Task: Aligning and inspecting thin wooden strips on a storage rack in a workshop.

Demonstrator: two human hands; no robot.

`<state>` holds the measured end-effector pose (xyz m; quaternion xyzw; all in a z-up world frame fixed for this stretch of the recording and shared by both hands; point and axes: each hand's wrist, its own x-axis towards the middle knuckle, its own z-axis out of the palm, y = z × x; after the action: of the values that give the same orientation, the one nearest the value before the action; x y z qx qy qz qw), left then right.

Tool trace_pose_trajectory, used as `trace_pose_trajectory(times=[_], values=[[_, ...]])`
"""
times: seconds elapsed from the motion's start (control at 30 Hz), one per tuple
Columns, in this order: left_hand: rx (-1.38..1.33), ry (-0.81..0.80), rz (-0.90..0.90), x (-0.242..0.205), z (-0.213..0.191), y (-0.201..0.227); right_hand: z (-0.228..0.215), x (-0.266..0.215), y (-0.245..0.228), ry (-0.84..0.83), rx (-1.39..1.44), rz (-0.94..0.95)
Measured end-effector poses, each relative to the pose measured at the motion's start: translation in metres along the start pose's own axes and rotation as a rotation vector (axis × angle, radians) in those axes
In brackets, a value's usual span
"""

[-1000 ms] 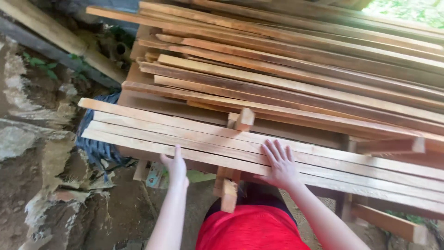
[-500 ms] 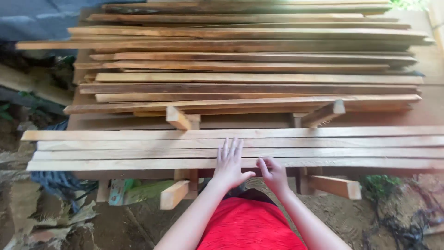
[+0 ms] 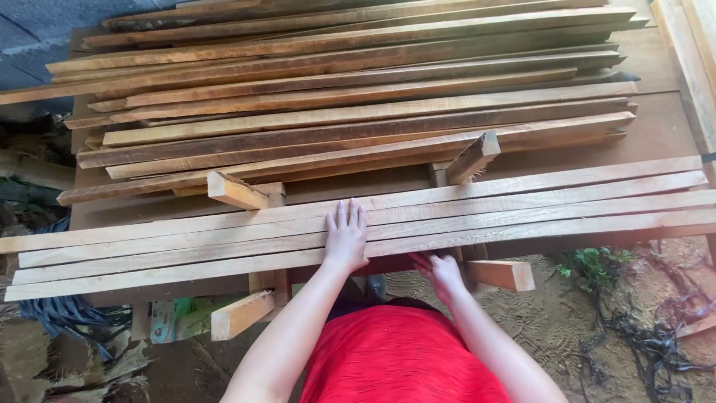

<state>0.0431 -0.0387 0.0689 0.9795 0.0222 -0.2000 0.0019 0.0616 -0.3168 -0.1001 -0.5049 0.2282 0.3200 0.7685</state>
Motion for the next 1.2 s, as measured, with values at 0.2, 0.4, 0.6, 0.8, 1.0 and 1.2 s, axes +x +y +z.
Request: trace_pose_trajectory(times=[0.2,0.4,0.6,0.8,1.0,1.2], values=[[0.009,-0.02,0.022,0.004,-0.002,-0.003,0.008,-0.014,-0.019,0.067,0.035,0.007],[0.024,-0.027,0.036,0.006,-0.005,-0.005,0.013,-0.012,-0.018,0.037,0.078,-0.059],[0.034,-0.05,0.027,0.007,-0.012,-0.002,0.025,-0.016,-0.015,0.084,0.034,-0.023],[0.042,-0.022,0.035,0.004,-0.003,0.0,0.018,-0.01,0.005,0.028,0.04,-0.024],[0.051,-0.035,0.031,0.005,-0.006,-0.001,0.034,-0.014,0.0,0.046,0.014,0.029],[0.045,-0.036,0.028,0.005,-0.009,-0.001,0.048,-0.014,-0.008,0.007,0.092,0.033]])
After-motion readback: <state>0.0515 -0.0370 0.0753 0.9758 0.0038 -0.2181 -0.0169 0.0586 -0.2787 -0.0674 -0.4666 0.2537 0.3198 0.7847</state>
